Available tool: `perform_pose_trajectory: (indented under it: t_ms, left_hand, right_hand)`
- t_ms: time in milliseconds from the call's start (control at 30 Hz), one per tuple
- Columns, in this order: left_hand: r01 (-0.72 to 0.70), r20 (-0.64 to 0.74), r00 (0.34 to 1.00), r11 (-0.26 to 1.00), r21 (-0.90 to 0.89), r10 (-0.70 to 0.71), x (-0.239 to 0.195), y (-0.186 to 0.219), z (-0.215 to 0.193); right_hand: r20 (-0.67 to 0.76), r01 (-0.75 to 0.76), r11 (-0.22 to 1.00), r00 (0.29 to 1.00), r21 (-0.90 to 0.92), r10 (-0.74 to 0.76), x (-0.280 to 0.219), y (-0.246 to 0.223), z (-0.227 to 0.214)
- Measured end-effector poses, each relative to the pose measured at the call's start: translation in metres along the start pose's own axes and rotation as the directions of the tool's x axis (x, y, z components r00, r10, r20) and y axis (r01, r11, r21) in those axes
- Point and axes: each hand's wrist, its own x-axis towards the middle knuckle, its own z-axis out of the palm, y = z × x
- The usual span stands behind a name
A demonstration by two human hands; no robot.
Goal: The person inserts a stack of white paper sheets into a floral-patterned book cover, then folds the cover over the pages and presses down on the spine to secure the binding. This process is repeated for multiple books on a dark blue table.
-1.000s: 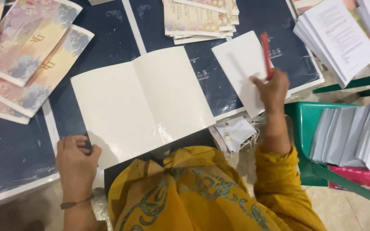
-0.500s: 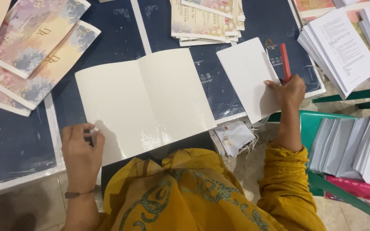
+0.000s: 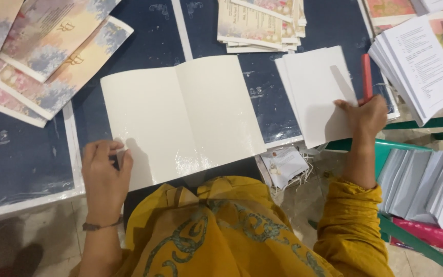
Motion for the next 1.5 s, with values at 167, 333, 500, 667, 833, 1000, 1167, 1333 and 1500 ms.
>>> perform_pose_trajectory:
  t_ms: [167, 333, 500, 667, 833, 1000, 1167, 1333, 1500]
  left_hand:
    - [-0.055, -0.035, 0.998, 0.998, -0.011, 0.054, 0.01, 0.003, 0.016]
    - [-0.019, 0.028, 0.999, 0.996, 0.082, 0.017, 0.048, -0.006, -0.004]
    - [-0.203, -0.03, 0.978, 0.976, 0.076, 0.205, 0.071, -0.012, -0.014]
    - [-0.156, 0.046, 0.987, 0.987, 0.025, 0.155, 0.053, -0.011, -0.007]
    - [-0.158, 0.021, 0.987, 0.987, 0.039, 0.158, 0.041, -0.01, -0.02]
    - [-0.122, 0.033, 0.992, 0.989, 0.078, 0.119, 0.035, -0.022, -0.022]
    - [-0.144, 0.027, 0.989, 0.989, 0.042, 0.143, 0.037, -0.017, -0.018]
    - [-0.048, 0.074, 0.996, 0.998, 0.041, 0.045, 0.037, -0.008, -0.013]
    - [-0.144, 0.052, 0.987, 0.985, -0.09, 0.149, 0.036, 0.0, -0.013]
  right_hand:
    - [-0.27, 0.246, 0.967, 0.929, -0.064, -0.254, 0.0, 0.041, 0.035]
    - [-0.383, 0.26, 0.953, 0.874, -0.154, -0.3, -0.003, 0.042, 0.057]
    - [-0.479, 0.363, 0.918, 0.784, -0.162, -0.395, 0.019, 0.077, 0.072]
    - [-0.286, 0.202, 0.979, 0.937, -0.025, -0.201, 0.022, 0.068, 0.02]
    - [0.084, 0.049, 0.987, 0.996, -0.152, -0.036, -0.03, 0.03, -0.02]
    - [0.166, -0.213, 0.975, 0.961, -0.063, 0.221, -0.047, 0.022, -0.045]
    - [0.052, -0.114, 0.984, 0.991, -0.138, 0.122, -0.045, 0.029, -0.041]
    - [-0.043, -0.077, 0.987, 0.997, -0.138, 0.071, -0.041, 0.036, -0.049]
    - [-0.111, 0.099, 0.964, 0.991, 0.245, -0.073, -0.031, 0.071, -0.085]
